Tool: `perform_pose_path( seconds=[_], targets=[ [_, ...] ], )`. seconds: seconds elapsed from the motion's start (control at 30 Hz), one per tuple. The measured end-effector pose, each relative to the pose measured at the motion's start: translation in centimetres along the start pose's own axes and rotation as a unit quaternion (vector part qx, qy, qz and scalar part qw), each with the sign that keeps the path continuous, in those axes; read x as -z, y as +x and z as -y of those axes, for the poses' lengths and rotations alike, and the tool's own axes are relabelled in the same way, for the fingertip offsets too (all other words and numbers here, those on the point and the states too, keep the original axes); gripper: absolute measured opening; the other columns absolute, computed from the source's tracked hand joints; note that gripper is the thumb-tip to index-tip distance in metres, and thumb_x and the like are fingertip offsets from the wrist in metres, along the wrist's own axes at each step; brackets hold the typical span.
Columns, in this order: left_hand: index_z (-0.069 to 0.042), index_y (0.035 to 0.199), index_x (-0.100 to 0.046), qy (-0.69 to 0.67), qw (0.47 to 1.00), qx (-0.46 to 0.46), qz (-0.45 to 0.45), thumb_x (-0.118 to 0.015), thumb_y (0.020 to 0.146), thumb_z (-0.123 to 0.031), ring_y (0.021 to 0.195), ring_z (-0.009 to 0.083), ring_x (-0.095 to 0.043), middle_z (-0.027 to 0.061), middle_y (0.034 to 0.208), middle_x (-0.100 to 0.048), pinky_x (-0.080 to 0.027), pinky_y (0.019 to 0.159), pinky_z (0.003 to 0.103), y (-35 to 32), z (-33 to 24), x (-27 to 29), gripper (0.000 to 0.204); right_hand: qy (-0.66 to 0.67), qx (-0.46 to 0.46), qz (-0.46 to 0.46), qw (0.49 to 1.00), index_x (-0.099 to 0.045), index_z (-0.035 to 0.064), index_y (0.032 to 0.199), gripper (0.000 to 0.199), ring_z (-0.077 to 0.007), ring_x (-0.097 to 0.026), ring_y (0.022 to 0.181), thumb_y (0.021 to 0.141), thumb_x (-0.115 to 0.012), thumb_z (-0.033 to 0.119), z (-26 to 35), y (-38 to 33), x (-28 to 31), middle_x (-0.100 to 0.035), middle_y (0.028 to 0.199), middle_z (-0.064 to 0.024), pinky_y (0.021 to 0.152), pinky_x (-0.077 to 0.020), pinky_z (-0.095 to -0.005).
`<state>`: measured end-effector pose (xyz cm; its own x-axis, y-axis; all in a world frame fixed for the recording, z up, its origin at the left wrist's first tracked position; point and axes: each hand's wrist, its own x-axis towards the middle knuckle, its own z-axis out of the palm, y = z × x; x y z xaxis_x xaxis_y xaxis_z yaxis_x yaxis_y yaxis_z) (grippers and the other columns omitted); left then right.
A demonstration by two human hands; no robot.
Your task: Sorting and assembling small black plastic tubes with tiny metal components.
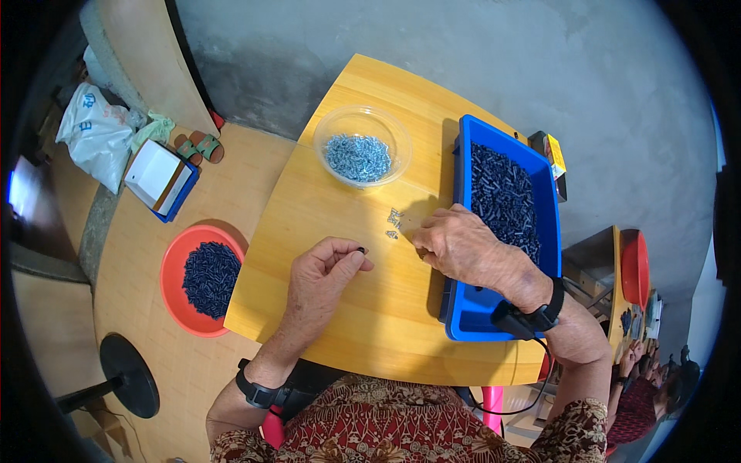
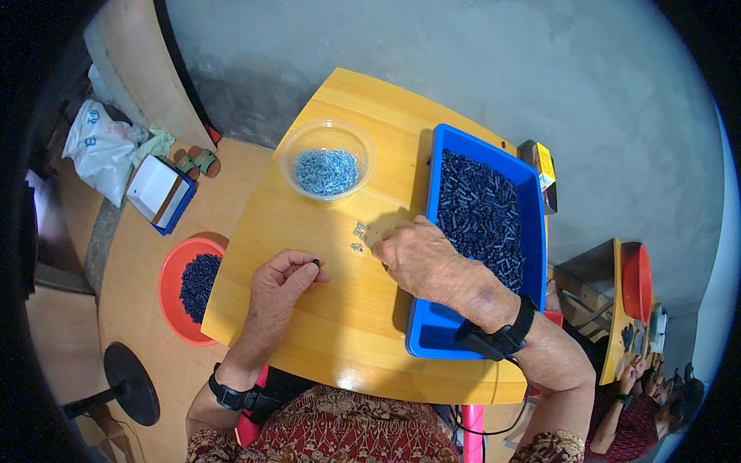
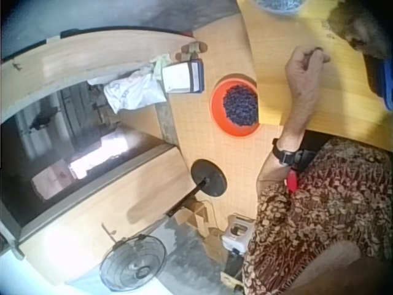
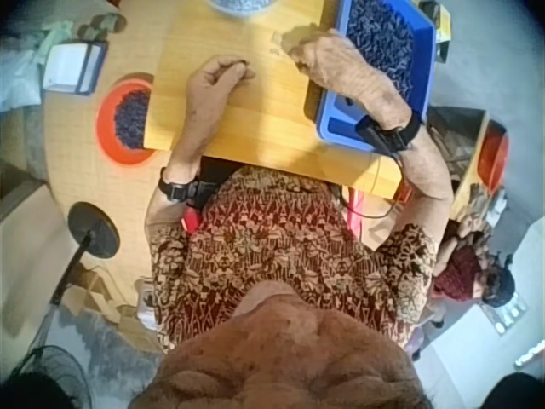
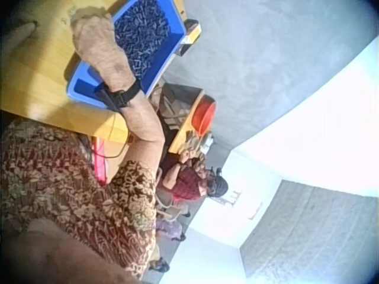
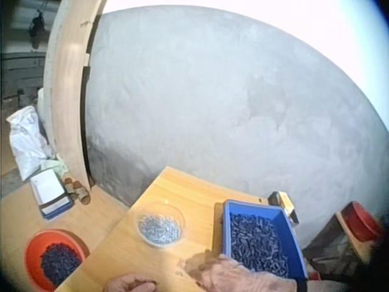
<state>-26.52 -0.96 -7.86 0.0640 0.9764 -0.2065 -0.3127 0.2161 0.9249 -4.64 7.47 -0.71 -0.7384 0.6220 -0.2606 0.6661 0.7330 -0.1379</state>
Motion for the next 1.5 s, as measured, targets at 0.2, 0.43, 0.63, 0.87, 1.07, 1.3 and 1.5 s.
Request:
perform_pose_path(
  seconds=[0.2,0.43,0.63,0.87,1.07,1.3,1.5],
  targets=[
    [0.001,0.107,-0.065,-0.005,1.000,-0.005,0.004,-0.062,0.097,-0.011,0.090,0.0123,-0.066,0.0055,0.095,-0.069,-0.051,0.084,0.025,0.1,0.2,0.0,0.017,-0.010,0.012,-0.003,1.000,-0.064,0.0035,0.086,0.009,-0.0321,-0.065,0.085,0.077,-0.065,0.005,-0.1,0.4,-1.7,-0.064,0.078,-0.0134,0.075,-0.0512,-0.0436],
    [0.004,0.108,-0.064,0.010,1.000,-0.010,-0.007,-0.063,0.096,-0.010,0.087,0.0112,-0.066,0.0078,0.093,-0.071,-0.052,0.082,0.024,0.2,0.3,0.0,0.019,-0.031,0.006,0.029,0.999,-0.064,0.0015,0.088,0.011,-0.0343,-0.065,0.084,0.078,-0.061,0.003,0.1,1.1,-1.8,-0.065,0.076,-0.0160,0.076,-0.0530,-0.0446],
    [0.004,0.108,-0.064,0.007,1.000,-0.019,-0.002,-0.063,0.096,-0.010,0.089,0.0113,-0.067,0.0075,0.093,-0.071,-0.052,0.082,0.025,0.1,0.5,0.0,0.019,-0.027,0.079,-0.121,0.989,-0.062,-0.0001,0.087,0.009,-0.0346,-0.066,0.083,0.078,-0.061,0.002,-0.4,1.5,-2.7,-0.065,0.082,-0.0180,0.074,-0.0540,-0.0445],
    [0.002,0.106,-0.066,0.006,0.998,-0.038,0.043,-0.063,0.096,-0.008,0.091,0.0124,-0.067,0.0069,0.095,-0.071,-0.052,0.084,0.026,-0.9,-0.3,-1.6,0.015,0.294,-0.010,-0.134,0.947,-0.063,0.0001,0.090,0.012,-0.0227,-0.065,0.082,0.079,-0.068,-0.002,2.2,-1.3,1.1,-0.065,0.085,-0.0097,0.073,-0.0533,-0.0336],
    [0.003,0.108,-0.065,0.048,0.995,-0.039,0.083,-0.064,0.095,-0.009,0.090,0.0101,-0.066,0.0061,0.094,-0.071,-0.051,0.082,0.024,-1.8,-2.6,-3.7,0.017,0.472,-0.038,-0.217,0.854,-0.066,0.0008,0.097,0.011,-0.0127,-0.065,0.084,0.086,-0.068,0.001,3.3,-4.0,1.0,-0.068,0.089,-0.0051,0.080,-0.0536,-0.0277],
    [0.001,0.104,-0.067,0.082,0.988,-0.083,0.103,-0.067,0.093,-0.009,0.087,0.0104,-0.067,0.0053,0.091,-0.072,-0.052,0.080,0.026,-2.2,-2.9,-5.8,0.015,0.504,-0.044,-0.260,0.823,-0.069,0.0018,0.097,0.013,-0.0114,-0.066,0.085,0.084,-0.068,-0.001,3.3,-6.4,0.8,-0.070,0.090,-0.0049,0.077,-0.0534,-0.0264],
    [0.002,0.106,-0.066,0.128,0.979,-0.098,0.124,-0.066,0.093,-0.004,0.092,0.0124,-0.067,0.0072,0.096,-0.071,-0.053,0.084,0.026,-2.3,-3.3,-6.7,0.014,0.535,-0.056,-0.286,0.793,-0.071,0.0017,0.096,0.010,-0.0099,-0.065,0.082,0.086,-0.070,0.001,3.1,-7.7,0.1,-0.070,0.090,-0.0038,0.072,-0.0529,-0.0258]
  ],
)
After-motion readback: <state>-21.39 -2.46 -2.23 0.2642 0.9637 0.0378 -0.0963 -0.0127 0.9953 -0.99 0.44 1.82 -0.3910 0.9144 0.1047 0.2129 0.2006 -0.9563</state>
